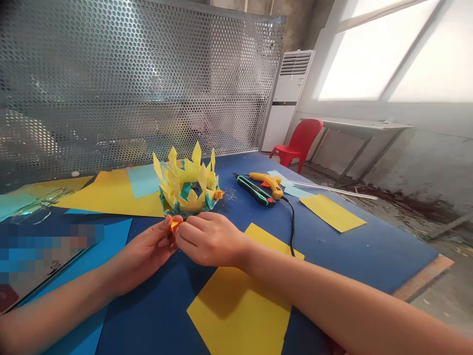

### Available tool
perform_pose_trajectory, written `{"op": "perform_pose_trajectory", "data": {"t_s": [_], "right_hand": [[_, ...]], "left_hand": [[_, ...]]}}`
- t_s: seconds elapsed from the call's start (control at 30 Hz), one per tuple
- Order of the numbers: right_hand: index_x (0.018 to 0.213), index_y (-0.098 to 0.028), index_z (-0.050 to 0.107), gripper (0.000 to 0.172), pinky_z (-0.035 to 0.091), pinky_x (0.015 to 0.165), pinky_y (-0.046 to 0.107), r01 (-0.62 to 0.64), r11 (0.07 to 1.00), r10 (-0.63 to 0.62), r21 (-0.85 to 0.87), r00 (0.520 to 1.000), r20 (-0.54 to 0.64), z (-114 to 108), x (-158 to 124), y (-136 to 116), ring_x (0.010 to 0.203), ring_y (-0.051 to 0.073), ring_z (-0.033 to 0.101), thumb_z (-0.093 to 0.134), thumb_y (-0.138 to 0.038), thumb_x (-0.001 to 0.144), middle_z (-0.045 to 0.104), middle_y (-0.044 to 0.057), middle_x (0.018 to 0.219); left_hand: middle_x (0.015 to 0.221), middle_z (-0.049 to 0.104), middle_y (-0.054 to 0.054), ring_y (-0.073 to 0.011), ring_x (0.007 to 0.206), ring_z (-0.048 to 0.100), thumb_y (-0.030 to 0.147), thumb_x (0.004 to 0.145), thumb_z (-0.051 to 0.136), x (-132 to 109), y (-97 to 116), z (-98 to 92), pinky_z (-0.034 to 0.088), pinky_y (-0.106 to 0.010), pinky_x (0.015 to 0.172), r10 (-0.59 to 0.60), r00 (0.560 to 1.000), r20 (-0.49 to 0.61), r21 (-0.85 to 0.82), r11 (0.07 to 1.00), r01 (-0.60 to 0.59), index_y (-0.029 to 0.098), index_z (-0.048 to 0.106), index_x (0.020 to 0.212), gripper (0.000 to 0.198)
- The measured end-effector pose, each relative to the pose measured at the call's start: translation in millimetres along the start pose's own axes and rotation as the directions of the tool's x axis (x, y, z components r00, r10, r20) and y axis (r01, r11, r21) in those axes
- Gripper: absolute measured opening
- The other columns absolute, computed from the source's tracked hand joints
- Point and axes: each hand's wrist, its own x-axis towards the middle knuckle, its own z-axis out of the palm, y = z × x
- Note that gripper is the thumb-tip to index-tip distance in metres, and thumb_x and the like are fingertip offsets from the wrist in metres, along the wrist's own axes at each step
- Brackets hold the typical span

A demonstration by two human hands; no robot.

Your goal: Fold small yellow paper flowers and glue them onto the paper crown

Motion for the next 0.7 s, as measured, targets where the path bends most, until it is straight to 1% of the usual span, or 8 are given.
{"op": "perform_pose_trajectory", "data": {"t_s": [0.07,0.13,0.27,0.4,0.47,0.53,0.63,0.7], "right_hand": [[0.062,-0.014,0.061,0.034,0.033,0.050,0.027,0.006,1.000,-0.006,-0.006,1.000,-0.006,-0.2,-0.3,-0.6,0.056,0.011,0.043,0.047,-0.010,0.094,0.050,-0.002,0.058],[0.062,-0.015,0.059,0.034,0.033,0.050,0.027,0.012,1.000,-0.012,-0.013,1.000,-0.007,0.2,-0.8,-1.6,0.057,0.012,0.045,0.048,-0.010,0.093,0.049,-0.002,0.058],[0.064,-0.015,0.060,0.033,0.032,0.049,0.027,0.026,0.999,-0.026,-0.030,1.000,0.005,1.2,-0.9,-2.9,0.055,0.012,0.043,0.047,-0.009,0.093,0.047,-0.002,0.057],[0.064,-0.015,0.059,0.034,0.033,0.050,0.026,0.027,0.999,-0.026,-0.027,0.999,0.025,0.8,0.2,-2.2,0.056,0.012,0.042,0.045,-0.009,0.095,0.047,-0.002,0.058],[0.064,-0.015,0.059,0.034,0.033,0.050,0.026,0.032,0.999,-0.031,-0.022,0.999,0.032,0.5,0.3,-1.7,0.056,0.012,0.042,0.045,-0.009,0.094,0.047,-0.002,0.059],[0.065,-0.015,0.060,0.032,0.032,0.050,0.026,0.038,0.999,-0.038,-0.016,0.999,0.035,0.6,-0.2,-1.6,0.057,0.012,0.042,0.046,-0.008,0.094,0.048,-0.002,0.060],[0.066,-0.014,0.060,0.032,0.031,0.050,0.026,0.046,0.999,-0.046,-0.006,0.998,0.043,1.5,-1.4,-2.4,0.056,0.011,0.042,0.046,-0.007,0.093,0.048,-0.002,0.060],[0.065,-0.014,0.059,0.032,0.031,0.049,0.027,0.052,0.999,-0.052,0.005,0.997,0.050,2.0,-2.1,-2.7,0.055,0.011,0.042,0.046,-0.007,0.093,0.047,-0.002,0.059]], "left_hand": [[0.079,0.064,0.000,-0.0074,0.078,0.058,0.028,0.094,0.058,-1.3,-1.8,2.4,0.047,-0.016,0.077,-0.001,1.000,0.025,-0.050,0.999,0.002,0.014,0.072,0.087,0.021],[0.080,0.063,0.000,-0.0066,0.079,0.059,0.024,0.100,0.044,-2.2,-2.4,4.0,0.047,-0.016,0.079,-0.024,0.999,0.039,-0.094,0.995,0.027,0.015,0.071,0.088,0.031],[0.076,0.061,0.000,-0.0059,0.073,0.060,0.021,0.104,0.030,-2.4,-1.9,6.9,0.049,-0.018,0.076,-0.096,0.995,0.036,-0.148,0.984,0.101,0.014,0.068,0.088,0.042],[0.077,0.059,-0.001,-0.0068,0.072,0.060,0.024,0.104,0.028,-2.7,-1.6,11.1,0.050,-0.020,0.071,-0.135,0.991,0.007,-0.156,0.979,0.134,0.014,0.065,0.089,0.042],[0.080,0.058,-0.002,-0.0073,0.075,0.059,0.027,0.104,0.028,-3.2,-1.8,13.0,0.050,-0.020,0.073,-0.141,0.990,0.002,-0.142,0.980,0.140,0.012,0.065,0.089,0.042],[0.083,0.057,-0.003,-0.0075,0.078,0.058,0.024,0.104,0.028,-3.4,-2.3,13.9,0.050,-0.020,0.076,-0.139,0.990,0.004,-0.118,0.983,0.138,0.011,0.064,0.089,0.041],[0.083,0.055,-0.002,-0.0074,0.077,0.055,0.016,0.102,0.031,-3.7,-3.3,13.1,0.048,-0.020,0.078,-0.098,0.995,0.021,-0.063,0.993,0.099,0.011,0.063,0.087,0.036],[0.079,0.052,-0.001,-0.0078,0.073,0.051,0.015,0.100,0.039,-4.3,-4.1,12.2,0.047,-0.020,0.076,-0.052,0.998,0.047,-0.014,0.999,0.053,0.011,0.062,0.084,0.029]]}}
